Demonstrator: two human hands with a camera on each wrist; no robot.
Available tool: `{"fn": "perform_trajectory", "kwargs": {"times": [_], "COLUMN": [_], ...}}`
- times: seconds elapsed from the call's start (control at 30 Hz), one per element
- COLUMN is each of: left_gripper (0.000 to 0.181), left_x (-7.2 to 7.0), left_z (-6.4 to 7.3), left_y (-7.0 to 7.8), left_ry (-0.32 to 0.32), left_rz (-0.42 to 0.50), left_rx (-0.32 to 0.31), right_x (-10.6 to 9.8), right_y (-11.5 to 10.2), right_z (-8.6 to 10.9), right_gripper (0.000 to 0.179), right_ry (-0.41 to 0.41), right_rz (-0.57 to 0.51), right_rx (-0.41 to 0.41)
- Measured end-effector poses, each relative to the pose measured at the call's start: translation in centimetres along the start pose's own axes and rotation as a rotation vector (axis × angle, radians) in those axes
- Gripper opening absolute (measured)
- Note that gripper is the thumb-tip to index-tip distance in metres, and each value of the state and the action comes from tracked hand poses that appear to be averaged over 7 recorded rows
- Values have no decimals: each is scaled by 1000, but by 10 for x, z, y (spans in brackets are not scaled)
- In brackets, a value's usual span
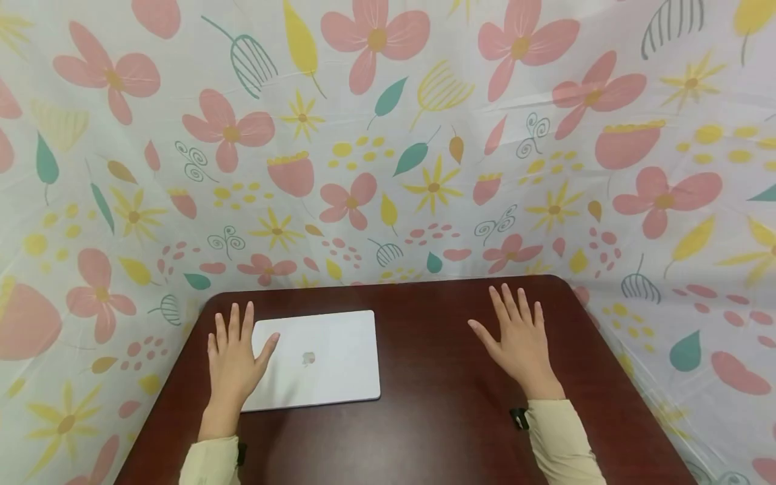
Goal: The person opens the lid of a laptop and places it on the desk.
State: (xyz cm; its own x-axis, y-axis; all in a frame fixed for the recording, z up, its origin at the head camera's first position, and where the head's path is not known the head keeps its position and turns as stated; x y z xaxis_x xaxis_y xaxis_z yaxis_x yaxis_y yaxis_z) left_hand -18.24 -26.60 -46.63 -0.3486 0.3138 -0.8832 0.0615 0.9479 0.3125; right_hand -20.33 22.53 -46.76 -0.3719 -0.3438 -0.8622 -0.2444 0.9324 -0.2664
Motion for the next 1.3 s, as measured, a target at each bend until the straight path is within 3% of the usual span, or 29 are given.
{"fn": "perform_trajectory", "kwargs": {"times": [0.37,0.57,1.0,1.3], "left_gripper": [79,78,74,63], "left_x": [-1,-6,-5,-6], "left_z": [-7,-6,4,0], "left_y": [3,-5,-19,-18], "left_ry": [38,40,113,188], "left_rz": [4,6,46,84], "left_rx": [15,1,-26,-14], "right_x": [-2,0,15,26], "right_y": [-4,-8,-14,-25], "right_z": [-12,-15,-11,-18], "right_gripper": [80,80,80,75], "right_ry": [26,22,5,-11], "right_rz": [-3,-26,-150,-245], "right_rx": [-13,-14,2,-14]}}
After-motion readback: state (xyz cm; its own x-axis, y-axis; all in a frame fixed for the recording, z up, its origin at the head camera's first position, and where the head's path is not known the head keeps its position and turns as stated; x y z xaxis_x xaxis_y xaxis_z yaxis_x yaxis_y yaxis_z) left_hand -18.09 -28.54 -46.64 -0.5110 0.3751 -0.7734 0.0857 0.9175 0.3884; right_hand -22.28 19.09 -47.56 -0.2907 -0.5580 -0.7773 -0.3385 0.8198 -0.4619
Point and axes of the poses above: each hand's wrist, its own z-axis away from the middle knuckle, its own x-axis out of the palm, y = z × x, the point moved 1 cm from there along -z, towards the middle knuckle, and after that the axes turned 1 degree about y, right-handed, at the moved point
